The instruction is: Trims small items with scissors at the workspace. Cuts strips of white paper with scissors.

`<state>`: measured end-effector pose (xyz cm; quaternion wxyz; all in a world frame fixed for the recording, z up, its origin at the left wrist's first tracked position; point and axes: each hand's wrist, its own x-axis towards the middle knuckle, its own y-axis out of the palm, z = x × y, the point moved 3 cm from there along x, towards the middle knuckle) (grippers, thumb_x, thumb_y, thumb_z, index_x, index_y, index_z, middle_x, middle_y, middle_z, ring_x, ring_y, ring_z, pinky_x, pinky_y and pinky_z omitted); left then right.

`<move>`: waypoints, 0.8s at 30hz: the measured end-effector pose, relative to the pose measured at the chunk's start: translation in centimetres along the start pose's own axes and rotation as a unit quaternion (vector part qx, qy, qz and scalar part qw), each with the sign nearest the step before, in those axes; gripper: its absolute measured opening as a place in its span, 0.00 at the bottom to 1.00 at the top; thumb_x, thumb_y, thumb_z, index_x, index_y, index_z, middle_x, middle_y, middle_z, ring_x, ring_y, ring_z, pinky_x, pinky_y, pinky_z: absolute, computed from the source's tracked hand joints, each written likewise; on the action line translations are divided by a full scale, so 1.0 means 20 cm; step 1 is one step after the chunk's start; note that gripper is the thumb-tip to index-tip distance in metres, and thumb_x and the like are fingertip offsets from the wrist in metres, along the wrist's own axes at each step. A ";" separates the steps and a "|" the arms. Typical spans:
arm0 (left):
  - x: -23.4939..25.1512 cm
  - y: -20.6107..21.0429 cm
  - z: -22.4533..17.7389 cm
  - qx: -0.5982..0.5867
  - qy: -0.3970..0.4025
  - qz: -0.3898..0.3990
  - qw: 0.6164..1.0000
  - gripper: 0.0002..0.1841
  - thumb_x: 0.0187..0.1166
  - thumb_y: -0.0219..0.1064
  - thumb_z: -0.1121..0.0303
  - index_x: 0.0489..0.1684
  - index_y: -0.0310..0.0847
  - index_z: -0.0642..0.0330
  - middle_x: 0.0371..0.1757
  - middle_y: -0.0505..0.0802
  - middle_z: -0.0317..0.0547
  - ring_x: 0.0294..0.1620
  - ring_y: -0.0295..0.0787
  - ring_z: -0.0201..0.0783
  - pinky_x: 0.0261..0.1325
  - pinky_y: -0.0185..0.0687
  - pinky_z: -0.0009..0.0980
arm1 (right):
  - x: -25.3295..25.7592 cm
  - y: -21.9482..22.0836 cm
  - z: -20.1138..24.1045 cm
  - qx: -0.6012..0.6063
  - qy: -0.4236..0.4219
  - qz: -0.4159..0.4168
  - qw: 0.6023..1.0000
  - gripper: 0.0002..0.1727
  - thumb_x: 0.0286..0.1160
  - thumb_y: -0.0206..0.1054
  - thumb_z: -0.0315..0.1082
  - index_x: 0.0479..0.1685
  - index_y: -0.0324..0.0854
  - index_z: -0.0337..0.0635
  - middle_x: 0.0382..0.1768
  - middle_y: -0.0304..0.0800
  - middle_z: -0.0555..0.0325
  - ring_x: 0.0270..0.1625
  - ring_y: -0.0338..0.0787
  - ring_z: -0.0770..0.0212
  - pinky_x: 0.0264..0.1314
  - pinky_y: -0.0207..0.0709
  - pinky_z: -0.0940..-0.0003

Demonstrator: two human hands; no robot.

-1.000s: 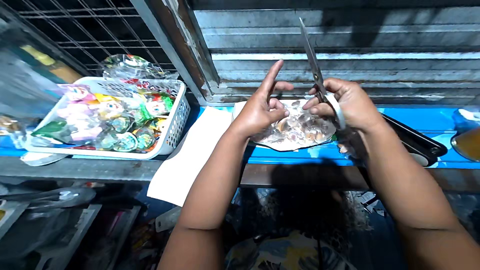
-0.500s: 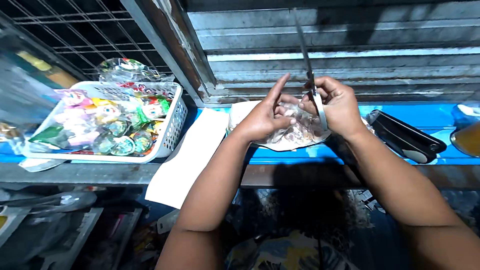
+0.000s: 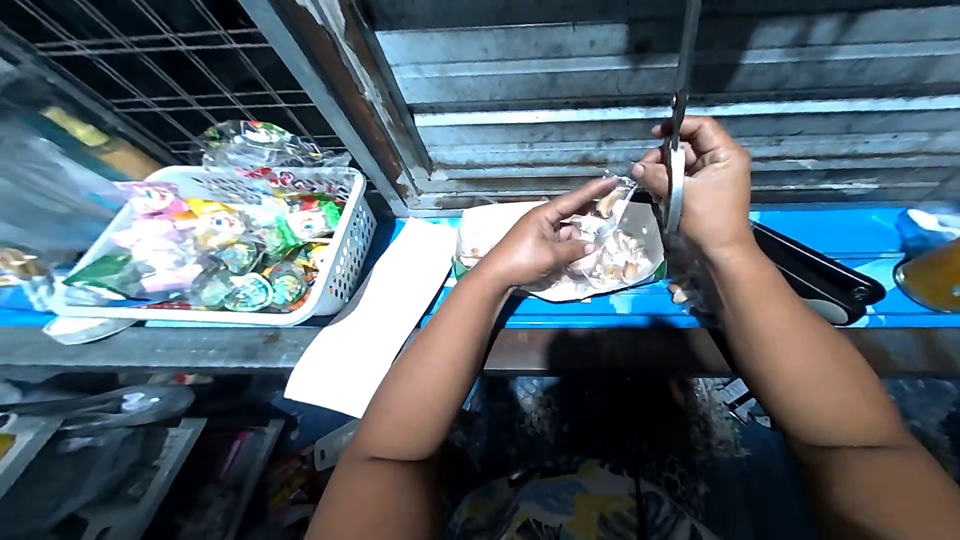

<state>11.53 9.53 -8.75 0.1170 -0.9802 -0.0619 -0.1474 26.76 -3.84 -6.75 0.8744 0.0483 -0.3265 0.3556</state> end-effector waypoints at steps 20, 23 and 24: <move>-0.04 -0.22 -0.07 0.040 0.059 -0.170 0.983 0.29 0.75 0.64 0.84 0.80 0.70 0.70 0.72 0.85 0.46 0.53 0.86 0.24 0.56 0.84 0.22 | 0.06 -0.15 -0.03 -0.147 0.061 0.258 0.953 0.38 0.52 0.83 0.47 0.67 0.77 0.45 0.44 0.89 0.67 0.40 0.86 0.77 0.43 0.82 0.77; -0.04 -0.24 -0.06 0.047 0.087 -0.214 0.972 0.25 0.78 0.64 0.82 0.76 0.73 0.73 0.70 0.87 0.50 0.65 0.86 0.30 0.69 0.81 0.27 | 0.05 -0.16 -0.04 -0.177 0.098 0.300 0.932 0.35 0.53 0.82 0.45 0.67 0.79 0.46 0.45 0.91 0.65 0.42 0.88 0.74 0.46 0.83 0.73; -0.04 -0.24 -0.06 0.047 0.088 -0.224 0.970 0.24 0.78 0.64 0.82 0.75 0.74 0.73 0.68 0.88 0.49 0.62 0.87 0.29 0.66 0.83 0.27 | 0.04 -0.16 -0.04 -0.179 0.104 0.309 0.928 0.35 0.53 0.82 0.45 0.66 0.79 0.46 0.44 0.91 0.66 0.41 0.88 0.74 0.46 0.83 0.73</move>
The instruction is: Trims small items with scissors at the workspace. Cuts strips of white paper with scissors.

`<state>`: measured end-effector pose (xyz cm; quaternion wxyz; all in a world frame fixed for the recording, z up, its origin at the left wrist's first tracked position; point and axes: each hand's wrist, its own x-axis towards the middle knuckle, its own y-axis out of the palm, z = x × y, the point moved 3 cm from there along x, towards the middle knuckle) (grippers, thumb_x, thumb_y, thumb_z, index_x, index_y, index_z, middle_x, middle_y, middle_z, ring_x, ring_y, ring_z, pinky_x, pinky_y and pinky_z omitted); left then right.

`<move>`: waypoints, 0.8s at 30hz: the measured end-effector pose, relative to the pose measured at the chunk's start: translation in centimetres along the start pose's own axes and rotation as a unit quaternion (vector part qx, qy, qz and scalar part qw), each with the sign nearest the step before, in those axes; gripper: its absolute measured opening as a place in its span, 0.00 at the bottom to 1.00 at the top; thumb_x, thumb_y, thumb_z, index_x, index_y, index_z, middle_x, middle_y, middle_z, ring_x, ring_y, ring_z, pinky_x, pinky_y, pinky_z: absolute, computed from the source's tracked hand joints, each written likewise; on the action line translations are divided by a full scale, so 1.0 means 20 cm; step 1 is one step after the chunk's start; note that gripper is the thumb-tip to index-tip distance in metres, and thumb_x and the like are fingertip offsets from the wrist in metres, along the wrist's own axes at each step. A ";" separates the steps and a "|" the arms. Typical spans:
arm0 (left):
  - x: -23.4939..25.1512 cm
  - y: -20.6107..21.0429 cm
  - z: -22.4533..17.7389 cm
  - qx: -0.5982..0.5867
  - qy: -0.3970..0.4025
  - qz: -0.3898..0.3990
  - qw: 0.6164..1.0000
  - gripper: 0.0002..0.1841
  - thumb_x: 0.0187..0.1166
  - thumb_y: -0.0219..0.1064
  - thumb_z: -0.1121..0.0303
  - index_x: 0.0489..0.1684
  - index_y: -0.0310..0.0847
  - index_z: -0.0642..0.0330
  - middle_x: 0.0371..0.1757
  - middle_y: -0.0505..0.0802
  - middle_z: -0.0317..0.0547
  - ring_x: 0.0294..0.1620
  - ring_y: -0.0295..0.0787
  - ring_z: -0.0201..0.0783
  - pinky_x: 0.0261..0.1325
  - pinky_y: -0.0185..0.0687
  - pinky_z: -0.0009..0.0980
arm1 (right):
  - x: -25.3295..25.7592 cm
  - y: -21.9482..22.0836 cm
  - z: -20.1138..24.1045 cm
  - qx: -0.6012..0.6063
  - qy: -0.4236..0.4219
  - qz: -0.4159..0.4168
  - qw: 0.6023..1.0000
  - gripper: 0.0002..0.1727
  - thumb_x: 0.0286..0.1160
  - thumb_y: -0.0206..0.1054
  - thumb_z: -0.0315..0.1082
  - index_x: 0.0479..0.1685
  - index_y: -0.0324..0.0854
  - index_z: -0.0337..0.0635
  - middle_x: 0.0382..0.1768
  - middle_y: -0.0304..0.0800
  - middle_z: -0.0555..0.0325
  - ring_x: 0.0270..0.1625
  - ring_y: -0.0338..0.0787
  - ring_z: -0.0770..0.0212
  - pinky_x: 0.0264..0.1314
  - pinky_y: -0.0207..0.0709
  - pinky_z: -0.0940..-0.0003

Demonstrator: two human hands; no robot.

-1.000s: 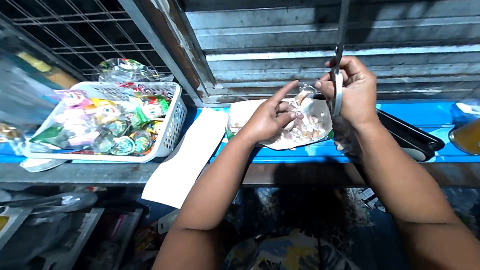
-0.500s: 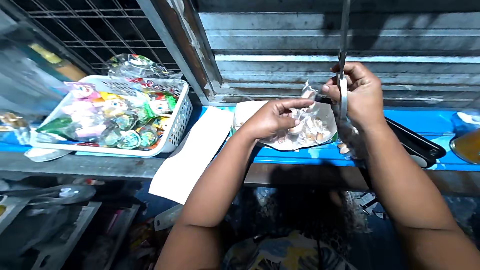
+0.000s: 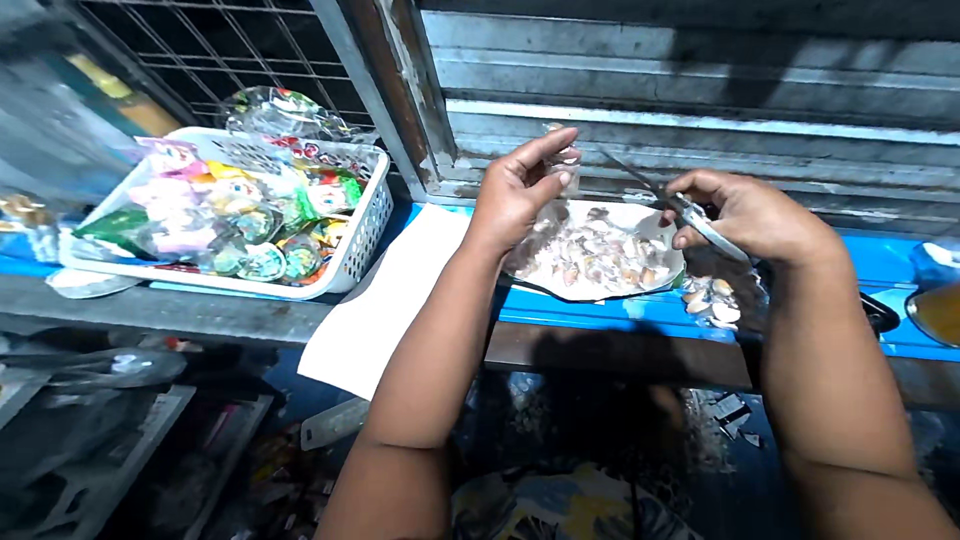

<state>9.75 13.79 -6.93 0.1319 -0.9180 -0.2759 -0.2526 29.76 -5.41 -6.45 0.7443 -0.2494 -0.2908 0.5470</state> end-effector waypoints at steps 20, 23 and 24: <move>-0.02 0.06 -0.02 0.014 0.012 0.117 0.993 0.33 0.71 0.67 0.85 0.81 0.71 0.65 0.79 0.78 0.45 0.40 0.82 0.20 0.45 0.81 0.18 | -0.01 -0.02 -0.03 0.013 0.002 0.050 0.999 0.34 0.49 0.84 0.47 0.60 0.84 0.46 0.39 0.93 0.67 0.37 0.88 0.77 0.42 0.83 0.77; -0.03 0.07 -0.02 0.014 0.011 0.138 0.990 0.33 0.70 0.67 0.86 0.82 0.70 0.66 0.78 0.78 0.46 0.39 0.80 0.19 0.43 0.80 0.17 | -0.01 -0.02 -0.02 0.012 0.003 0.050 0.999 0.33 0.50 0.85 0.46 0.61 0.84 0.46 0.40 0.93 0.67 0.39 0.89 0.76 0.44 0.84 0.76; -0.03 0.08 -0.02 0.015 0.012 0.144 0.989 0.34 0.70 0.67 0.86 0.82 0.70 0.66 0.78 0.78 0.47 0.39 0.81 0.19 0.43 0.80 0.17 | -0.02 -0.03 -0.02 0.011 0.004 0.049 0.999 0.33 0.50 0.85 0.45 0.61 0.84 0.45 0.40 0.93 0.67 0.39 0.89 0.77 0.44 0.84 0.77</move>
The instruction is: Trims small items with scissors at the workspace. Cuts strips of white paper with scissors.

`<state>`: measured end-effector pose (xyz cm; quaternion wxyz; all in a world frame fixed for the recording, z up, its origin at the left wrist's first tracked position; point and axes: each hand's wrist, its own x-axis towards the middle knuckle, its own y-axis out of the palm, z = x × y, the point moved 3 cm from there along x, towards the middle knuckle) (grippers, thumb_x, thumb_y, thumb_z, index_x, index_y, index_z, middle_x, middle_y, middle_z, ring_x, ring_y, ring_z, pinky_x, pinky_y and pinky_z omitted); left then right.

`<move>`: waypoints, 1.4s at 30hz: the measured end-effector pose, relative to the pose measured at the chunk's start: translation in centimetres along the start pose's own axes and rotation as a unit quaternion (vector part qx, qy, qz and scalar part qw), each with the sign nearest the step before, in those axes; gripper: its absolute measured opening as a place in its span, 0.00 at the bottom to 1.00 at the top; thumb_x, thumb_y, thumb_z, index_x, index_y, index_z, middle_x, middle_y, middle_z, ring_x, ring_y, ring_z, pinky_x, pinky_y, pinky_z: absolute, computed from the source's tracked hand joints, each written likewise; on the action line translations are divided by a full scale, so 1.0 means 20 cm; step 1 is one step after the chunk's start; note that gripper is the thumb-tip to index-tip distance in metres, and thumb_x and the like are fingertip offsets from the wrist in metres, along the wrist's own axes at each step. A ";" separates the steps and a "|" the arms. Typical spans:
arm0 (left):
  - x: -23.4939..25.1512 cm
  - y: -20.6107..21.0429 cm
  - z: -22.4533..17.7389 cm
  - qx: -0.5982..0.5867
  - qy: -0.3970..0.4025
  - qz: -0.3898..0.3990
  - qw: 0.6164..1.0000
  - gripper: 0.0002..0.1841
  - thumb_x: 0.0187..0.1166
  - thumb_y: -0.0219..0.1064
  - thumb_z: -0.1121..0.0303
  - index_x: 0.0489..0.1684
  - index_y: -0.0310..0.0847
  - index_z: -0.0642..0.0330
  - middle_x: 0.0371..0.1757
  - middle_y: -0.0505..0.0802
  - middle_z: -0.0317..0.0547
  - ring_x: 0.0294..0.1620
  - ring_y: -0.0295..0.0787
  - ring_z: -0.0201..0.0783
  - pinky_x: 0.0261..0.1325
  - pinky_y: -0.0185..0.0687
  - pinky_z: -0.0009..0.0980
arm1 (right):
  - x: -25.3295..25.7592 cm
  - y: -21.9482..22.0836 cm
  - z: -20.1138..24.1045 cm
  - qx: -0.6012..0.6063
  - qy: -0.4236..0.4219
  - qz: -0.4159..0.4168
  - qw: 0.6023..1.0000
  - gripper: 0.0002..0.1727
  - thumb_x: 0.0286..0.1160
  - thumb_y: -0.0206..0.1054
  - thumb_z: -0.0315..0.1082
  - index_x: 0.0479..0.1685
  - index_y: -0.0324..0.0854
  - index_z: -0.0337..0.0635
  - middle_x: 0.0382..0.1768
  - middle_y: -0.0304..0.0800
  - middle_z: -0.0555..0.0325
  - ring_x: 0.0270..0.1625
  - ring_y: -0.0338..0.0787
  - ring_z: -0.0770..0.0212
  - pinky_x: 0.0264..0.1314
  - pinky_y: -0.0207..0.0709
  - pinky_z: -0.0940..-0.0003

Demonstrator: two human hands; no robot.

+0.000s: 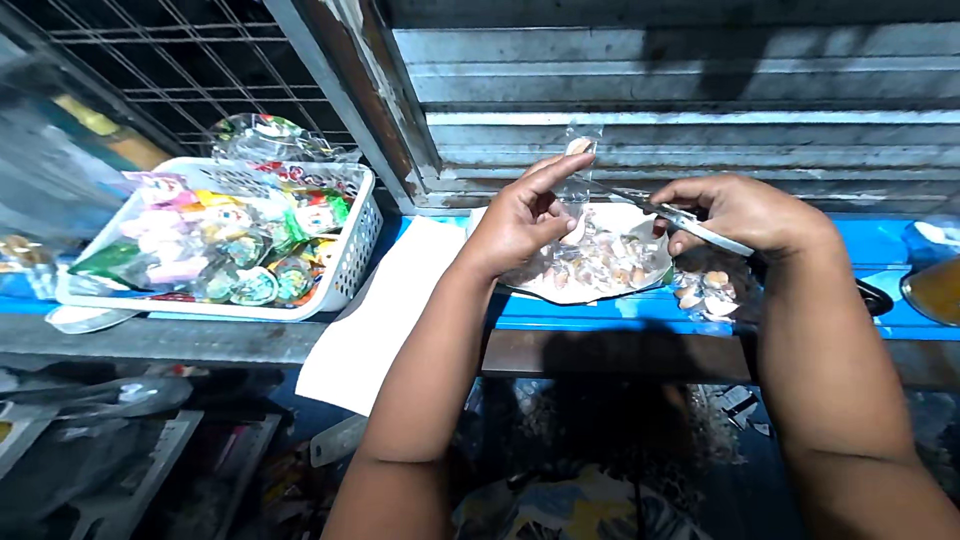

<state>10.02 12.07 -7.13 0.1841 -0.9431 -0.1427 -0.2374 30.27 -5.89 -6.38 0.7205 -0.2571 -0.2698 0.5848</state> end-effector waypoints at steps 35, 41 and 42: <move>0.00 0.03 0.02 0.021 -0.031 0.070 0.997 0.38 0.68 0.68 0.87 0.85 0.68 0.62 0.83 0.75 0.44 0.34 0.79 0.19 0.37 0.79 0.17 | -0.01 0.01 0.02 -0.055 0.000 -0.007 0.998 0.31 0.49 0.86 0.46 0.58 0.89 0.47 0.36 0.92 0.67 0.34 0.86 0.77 0.40 0.82 0.75; 0.00 0.02 0.01 0.032 -0.037 0.056 0.997 0.38 0.69 0.68 0.86 0.85 0.68 0.60 0.83 0.75 0.44 0.34 0.80 0.20 0.37 0.79 0.18 | -0.01 0.00 0.01 -0.059 -0.005 -0.011 0.998 0.31 0.50 0.86 0.46 0.60 0.89 0.46 0.37 0.92 0.65 0.35 0.87 0.76 0.42 0.83 0.73; 0.00 0.02 0.01 0.030 -0.036 0.053 0.997 0.38 0.69 0.68 0.86 0.85 0.68 0.60 0.83 0.75 0.45 0.34 0.80 0.21 0.37 0.78 0.19 | -0.01 0.00 0.01 -0.058 -0.008 -0.011 0.998 0.32 0.50 0.86 0.46 0.59 0.89 0.45 0.36 0.92 0.66 0.35 0.87 0.76 0.42 0.83 0.73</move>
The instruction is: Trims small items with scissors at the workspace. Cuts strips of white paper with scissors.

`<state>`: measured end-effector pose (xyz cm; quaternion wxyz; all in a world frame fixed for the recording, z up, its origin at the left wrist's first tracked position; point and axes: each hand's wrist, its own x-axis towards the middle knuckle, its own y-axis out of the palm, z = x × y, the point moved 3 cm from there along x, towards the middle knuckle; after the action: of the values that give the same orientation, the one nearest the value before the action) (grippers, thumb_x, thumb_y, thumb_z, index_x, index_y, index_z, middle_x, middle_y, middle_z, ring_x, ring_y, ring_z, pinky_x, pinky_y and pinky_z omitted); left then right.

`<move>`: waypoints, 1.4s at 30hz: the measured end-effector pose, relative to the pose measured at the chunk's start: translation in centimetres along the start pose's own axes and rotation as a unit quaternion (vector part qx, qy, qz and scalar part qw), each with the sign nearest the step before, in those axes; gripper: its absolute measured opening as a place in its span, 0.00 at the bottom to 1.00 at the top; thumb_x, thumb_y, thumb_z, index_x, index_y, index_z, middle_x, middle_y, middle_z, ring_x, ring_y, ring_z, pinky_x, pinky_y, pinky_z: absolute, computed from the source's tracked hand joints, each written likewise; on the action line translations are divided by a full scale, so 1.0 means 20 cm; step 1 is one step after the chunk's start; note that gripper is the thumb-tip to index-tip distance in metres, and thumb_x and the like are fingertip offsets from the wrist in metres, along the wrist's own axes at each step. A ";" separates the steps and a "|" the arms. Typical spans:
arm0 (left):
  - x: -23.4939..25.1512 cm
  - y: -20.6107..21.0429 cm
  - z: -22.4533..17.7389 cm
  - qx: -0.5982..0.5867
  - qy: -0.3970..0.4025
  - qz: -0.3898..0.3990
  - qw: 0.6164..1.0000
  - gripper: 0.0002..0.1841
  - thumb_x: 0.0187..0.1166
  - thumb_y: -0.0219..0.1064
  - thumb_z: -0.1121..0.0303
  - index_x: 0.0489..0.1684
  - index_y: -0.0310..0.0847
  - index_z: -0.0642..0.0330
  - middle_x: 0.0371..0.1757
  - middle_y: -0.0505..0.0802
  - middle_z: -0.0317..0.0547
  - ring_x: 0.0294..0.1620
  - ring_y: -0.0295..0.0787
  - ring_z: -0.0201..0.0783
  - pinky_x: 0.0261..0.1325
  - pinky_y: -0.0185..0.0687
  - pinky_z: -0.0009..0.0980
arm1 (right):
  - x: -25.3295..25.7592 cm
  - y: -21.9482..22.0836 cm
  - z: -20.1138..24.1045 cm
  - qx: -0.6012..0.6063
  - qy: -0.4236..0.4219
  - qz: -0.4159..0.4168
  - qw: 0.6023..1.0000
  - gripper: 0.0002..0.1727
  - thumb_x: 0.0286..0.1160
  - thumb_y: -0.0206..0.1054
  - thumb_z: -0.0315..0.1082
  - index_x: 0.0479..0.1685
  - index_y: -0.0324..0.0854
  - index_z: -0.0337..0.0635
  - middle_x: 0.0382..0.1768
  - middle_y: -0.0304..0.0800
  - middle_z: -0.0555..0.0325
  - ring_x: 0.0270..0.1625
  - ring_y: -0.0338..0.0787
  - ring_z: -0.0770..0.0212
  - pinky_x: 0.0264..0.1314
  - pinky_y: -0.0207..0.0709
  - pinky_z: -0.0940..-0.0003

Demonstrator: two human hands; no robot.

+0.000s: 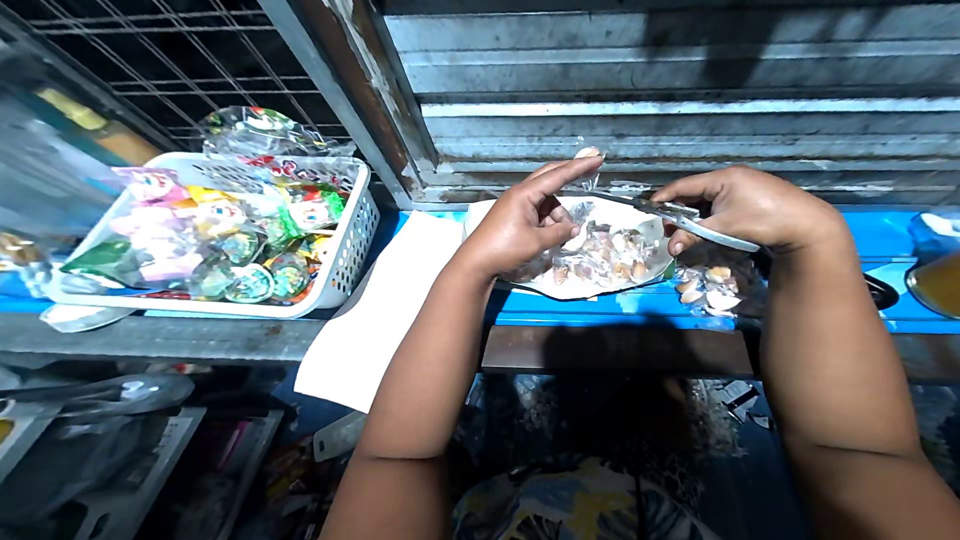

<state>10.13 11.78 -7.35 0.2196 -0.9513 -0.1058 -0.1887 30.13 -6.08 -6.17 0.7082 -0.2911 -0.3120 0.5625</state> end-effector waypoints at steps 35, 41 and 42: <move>0.00 0.02 0.00 0.001 0.013 0.016 1.000 0.38 0.68 0.68 0.87 0.85 0.68 0.61 0.83 0.76 0.45 0.34 0.81 0.20 0.38 0.80 0.18 | -0.01 0.00 0.03 -0.046 -0.010 -0.019 0.999 0.26 0.50 0.86 0.45 0.52 0.91 0.48 0.28 0.89 0.68 0.28 0.81 0.77 0.34 0.77 0.71; 0.00 0.02 0.01 0.002 0.008 0.022 1.000 0.38 0.68 0.68 0.87 0.86 0.68 0.60 0.83 0.75 0.44 0.34 0.81 0.20 0.39 0.81 0.19 | -0.01 0.00 0.02 -0.048 -0.022 -0.014 0.999 0.25 0.49 0.87 0.44 0.50 0.92 0.48 0.25 0.85 0.70 0.25 0.78 0.77 0.31 0.75 0.72; 0.00 0.02 0.01 0.003 0.008 0.023 1.000 0.38 0.68 0.68 0.87 0.86 0.68 0.60 0.83 0.76 0.44 0.34 0.81 0.20 0.39 0.81 0.18 | -0.02 0.00 0.02 -0.048 -0.021 -0.015 0.999 0.25 0.49 0.87 0.45 0.50 0.92 0.48 0.24 0.85 0.70 0.25 0.78 0.77 0.31 0.75 0.72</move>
<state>10.31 11.56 -7.62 0.2274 -0.9513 -0.0833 -0.1906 29.80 -6.36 -5.87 0.6952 -0.3080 -0.3576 0.5422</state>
